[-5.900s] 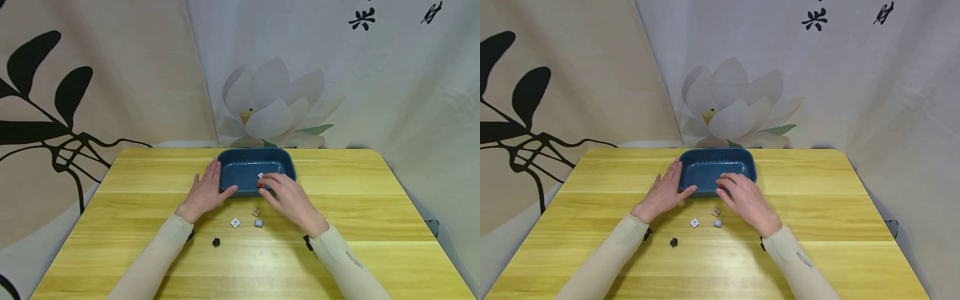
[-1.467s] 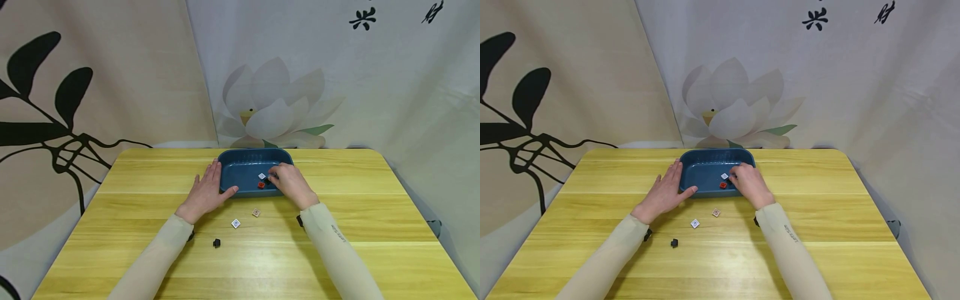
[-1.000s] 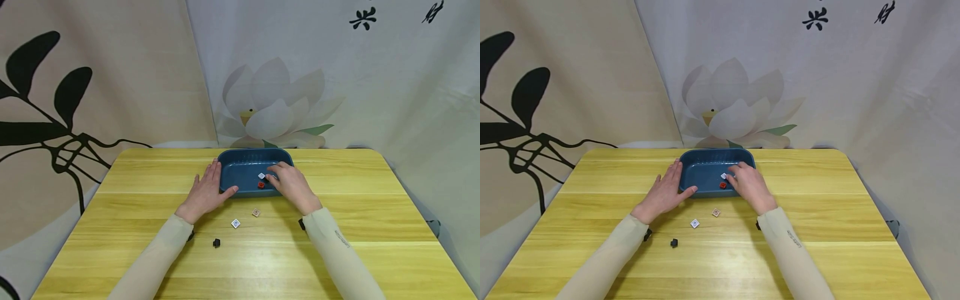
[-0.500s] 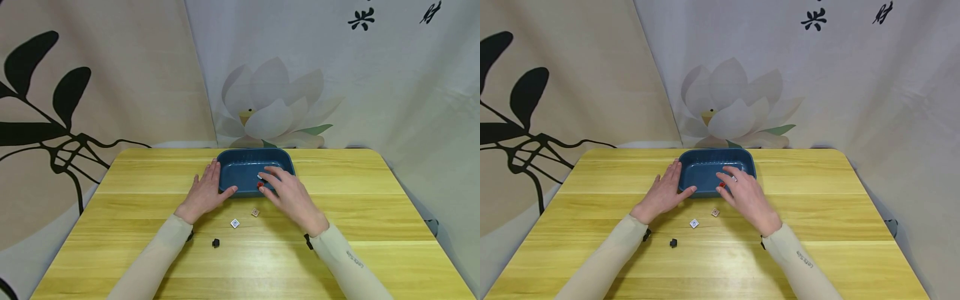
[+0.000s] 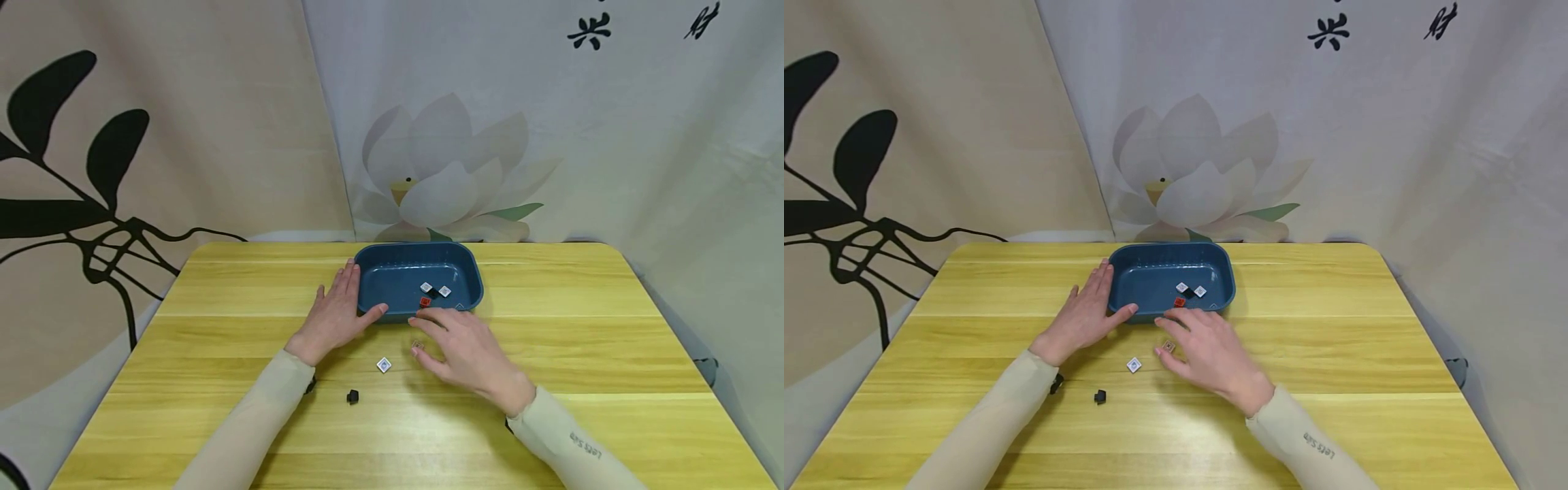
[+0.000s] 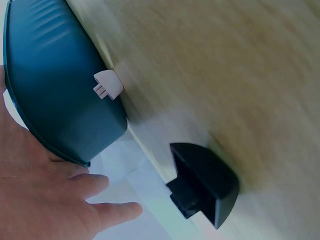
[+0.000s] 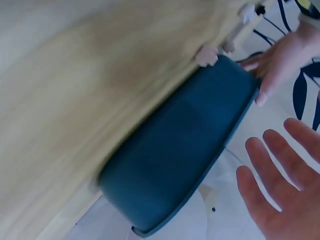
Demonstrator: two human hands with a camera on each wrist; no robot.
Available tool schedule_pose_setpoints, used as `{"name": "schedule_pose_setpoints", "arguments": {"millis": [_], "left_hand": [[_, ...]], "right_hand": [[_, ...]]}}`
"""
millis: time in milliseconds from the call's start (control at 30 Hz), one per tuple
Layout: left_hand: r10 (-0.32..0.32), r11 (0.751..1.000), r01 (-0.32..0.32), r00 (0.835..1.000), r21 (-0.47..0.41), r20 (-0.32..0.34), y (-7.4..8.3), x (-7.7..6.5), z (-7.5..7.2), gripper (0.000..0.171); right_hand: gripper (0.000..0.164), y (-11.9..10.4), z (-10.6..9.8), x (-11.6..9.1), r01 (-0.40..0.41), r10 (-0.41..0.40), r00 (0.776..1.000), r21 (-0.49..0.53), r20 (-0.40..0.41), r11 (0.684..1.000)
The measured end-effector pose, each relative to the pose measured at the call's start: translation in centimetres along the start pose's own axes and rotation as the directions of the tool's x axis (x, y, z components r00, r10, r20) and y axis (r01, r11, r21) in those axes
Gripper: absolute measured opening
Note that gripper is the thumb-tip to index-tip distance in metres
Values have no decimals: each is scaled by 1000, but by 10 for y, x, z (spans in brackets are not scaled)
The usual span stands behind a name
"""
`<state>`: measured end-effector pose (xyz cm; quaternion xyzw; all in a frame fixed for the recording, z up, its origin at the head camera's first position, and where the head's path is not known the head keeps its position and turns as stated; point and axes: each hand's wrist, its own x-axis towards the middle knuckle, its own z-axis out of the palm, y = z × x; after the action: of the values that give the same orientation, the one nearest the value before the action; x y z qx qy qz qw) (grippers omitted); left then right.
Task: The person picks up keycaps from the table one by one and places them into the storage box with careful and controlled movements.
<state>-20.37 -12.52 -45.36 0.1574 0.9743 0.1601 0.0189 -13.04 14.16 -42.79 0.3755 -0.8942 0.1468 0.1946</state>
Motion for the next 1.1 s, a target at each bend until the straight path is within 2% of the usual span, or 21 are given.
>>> {"name": "schedule_pose_setpoints", "arguments": {"millis": [133, 367, 500, 833, 1100], "left_hand": [[-2, 1000, 2, 1000, 0, 7, -1, 0, 0, 109], [-4, 1000, 4, 1000, 0, 14, -1, 0, 1, 109], [-8, 1000, 8, 1000, -1, 17, -1, 1, 1, 109], [-6, 1000, 6, 1000, -1, 10, -1, 1, 0, 108], [-11, 1000, 11, 1000, -4, 15, -2, 1, 0, 109]], "right_hand": [[44, -6, 3, -3, 19, -17, 998, -20, 66, 1000], [44, -10, 13, -7, 89, -87, 990, -18, 111, 996], [45, -11, 17, -7, 107, -104, 981, -11, 163, 994], [53, -11, 21, -6, 80, -73, 947, -10, 312, 997], [49, -8, 25, -6, 61, -43, 916, -32, 398, 998]]}}
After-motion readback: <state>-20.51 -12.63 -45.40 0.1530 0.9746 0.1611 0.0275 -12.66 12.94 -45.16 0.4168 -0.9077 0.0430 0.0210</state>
